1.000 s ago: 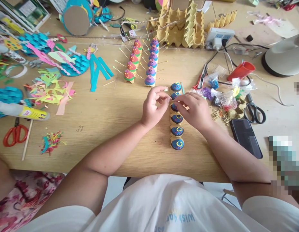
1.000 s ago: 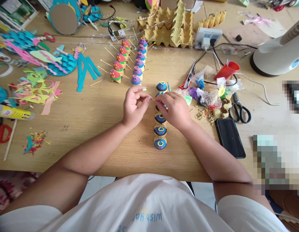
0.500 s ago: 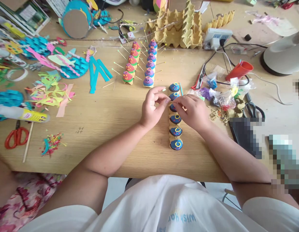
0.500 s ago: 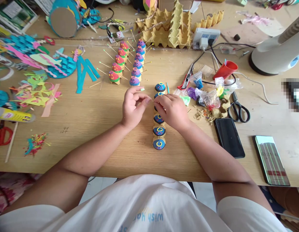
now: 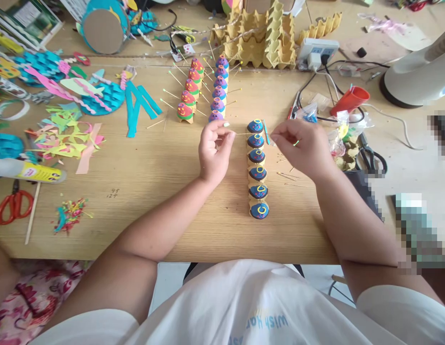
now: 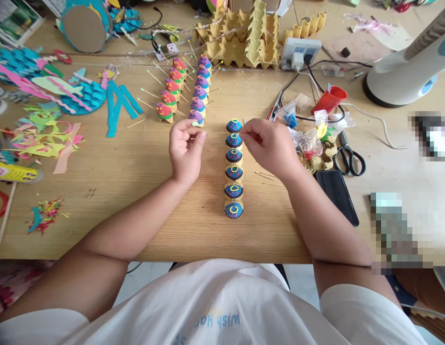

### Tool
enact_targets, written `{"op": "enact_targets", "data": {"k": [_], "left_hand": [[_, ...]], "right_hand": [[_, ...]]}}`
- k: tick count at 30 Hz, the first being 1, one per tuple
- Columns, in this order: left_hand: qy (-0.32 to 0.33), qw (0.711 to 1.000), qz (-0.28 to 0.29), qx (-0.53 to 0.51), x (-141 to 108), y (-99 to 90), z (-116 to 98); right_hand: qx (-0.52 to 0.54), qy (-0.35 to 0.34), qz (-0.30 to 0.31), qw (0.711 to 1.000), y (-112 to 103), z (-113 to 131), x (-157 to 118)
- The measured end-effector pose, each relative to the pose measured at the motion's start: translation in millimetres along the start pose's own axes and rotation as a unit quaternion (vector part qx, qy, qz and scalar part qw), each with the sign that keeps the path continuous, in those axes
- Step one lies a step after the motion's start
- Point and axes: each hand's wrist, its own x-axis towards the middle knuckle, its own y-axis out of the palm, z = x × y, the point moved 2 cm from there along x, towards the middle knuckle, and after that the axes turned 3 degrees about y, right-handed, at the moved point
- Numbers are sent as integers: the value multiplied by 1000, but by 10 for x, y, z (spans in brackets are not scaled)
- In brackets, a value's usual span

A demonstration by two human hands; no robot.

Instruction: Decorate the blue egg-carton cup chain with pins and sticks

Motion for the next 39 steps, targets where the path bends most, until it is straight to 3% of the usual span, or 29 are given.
{"op": "enact_targets", "data": {"k": [2, 6, 10, 17, 20, 23, 26, 30, 39], "left_hand": [[-6, 1000, -7, -15, 2, -5, 29], [-21, 998, 50, -24, -47, 44, -40], [-16, 997, 67, -29, -83, 75, -147], [-26, 996, 69, -59, -87, 95, -173], [-21, 994, 93, -62, -88, 106, -187], [-6, 995, 86, -58, -77, 93, -169], [-3, 999, 45, -24, -53, 44, -77], [-30, 999, 13, 0, -25, -20, 77], [-35, 999, 22, 8, -30, -23, 108]], "right_hand": [[-18, 10, 14, 1000, -111, -21, 23], [0, -14, 11, 1000, -141, 28, 23], [31, -61, 3, 998, 36, 123, -30], [56, -55, 10, 997, 306, 141, -98], [45, -54, 6, 998, 227, 129, -67], [5, -21, 3, 1000, -6, 17, -1], [-72, 24, 59, 995, -229, -220, 60], [-227, 76, 198, 950, -251, -543, 79], [-283, 75, 244, 924, -47, -557, 71]]}}
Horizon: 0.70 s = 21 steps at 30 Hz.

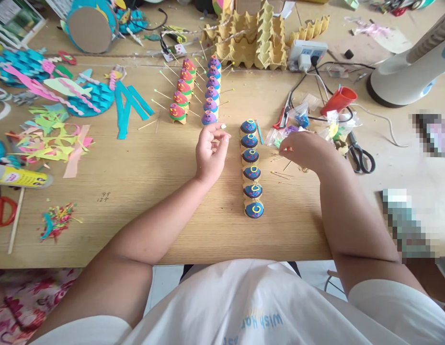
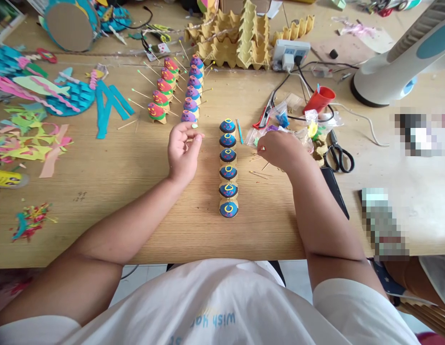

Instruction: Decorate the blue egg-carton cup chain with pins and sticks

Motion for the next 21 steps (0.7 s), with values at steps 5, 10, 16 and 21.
{"op": "enact_targets", "data": {"k": [5, 10, 16, 21], "left_hand": [[-8, 1000, -5, 0, 2, -4, 10], [-10, 1000, -9, -1, 7, -16, 10], [-3, 1000, -7, -6, 7, -5, 25], [-1, 1000, -15, -5, 12, 26, 24]], "right_hand": [[9, 0, 4, 1000, 36, -30, 22], [-19, -28, -6, 999, -63, -19, -56], [-62, 35, 111, 991, -222, 266, -315], [-124, 26, 159, 979, -136, 472, -374]]}}
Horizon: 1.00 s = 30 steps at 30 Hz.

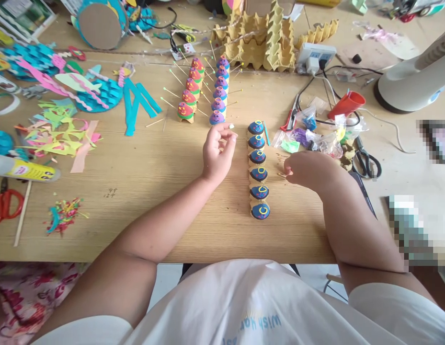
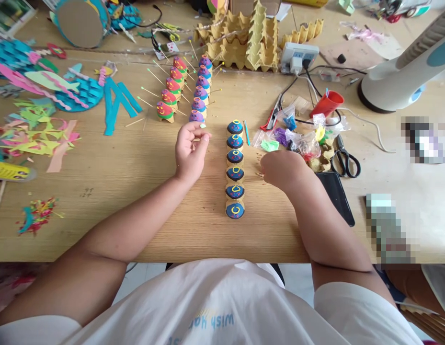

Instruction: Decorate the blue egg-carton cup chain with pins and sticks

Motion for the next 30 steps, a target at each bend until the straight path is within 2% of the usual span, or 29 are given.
{"op": "enact_targets", "data": {"k": [4, 9, 20, 27, 30], "left_hand": [[2, 1000, -2, -5, -2, 21, -4], [14, 1000, 5, 20, -6, 23, -15], [0, 1000, 6, -3, -10, 19, -15], [-11, 1000, -4, 0, -12, 40, -76], [3, 1000, -1, 2, -11, 54, -140]], "right_hand": [[-34, -29, -31, 999, 63, 49, 57], [-44, -52, -32, 997, 70, 31, 93], [-64, -50, -87, 993, 111, 54, 96], [30, -28, -58, 997, -68, -164, 101], [87, -17, -80, 993, -111, -247, 74]]}}
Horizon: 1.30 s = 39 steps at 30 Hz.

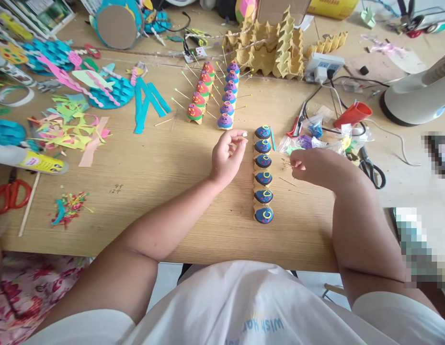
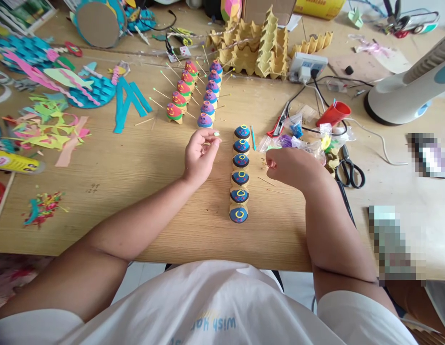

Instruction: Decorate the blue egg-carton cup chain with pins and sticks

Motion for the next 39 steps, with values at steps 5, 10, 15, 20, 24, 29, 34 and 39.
{"op": "enact_targets", "data": {"k": [5, 10, 15, 20, 24, 29, 34, 39], "left_hand": [[39, 998, 36, 20, -14, 5, -145], [65, 995, 78, -3, -49, 18, -239], [64, 994, 90, -14, -70, 27, -247], [72, 994, 87, -3, -74, 23, -244], [65, 994, 84, -9, -86, 26, -233], [64, 994, 84, -13, -90, 26, -231], [85, 993, 77, -8, -80, 21, -261], [83, 993, 77, 23, -87, 19, -285]], "right_hand": [[63, -71, -150, 984, -76, 188, -94], [87, -124, -242, 958, -3, 433, -48], [75, -157, -293, 940, 144, 503, 30], [85, -153, -301, 937, 169, 555, 7], [100, -153, -306, 934, 186, 592, 0], [145, -124, -318, 929, 218, 583, 12], [248, -114, -291, 917, 205, 576, 6], [376, -89, -236, 891, 191, 586, 22]]}}
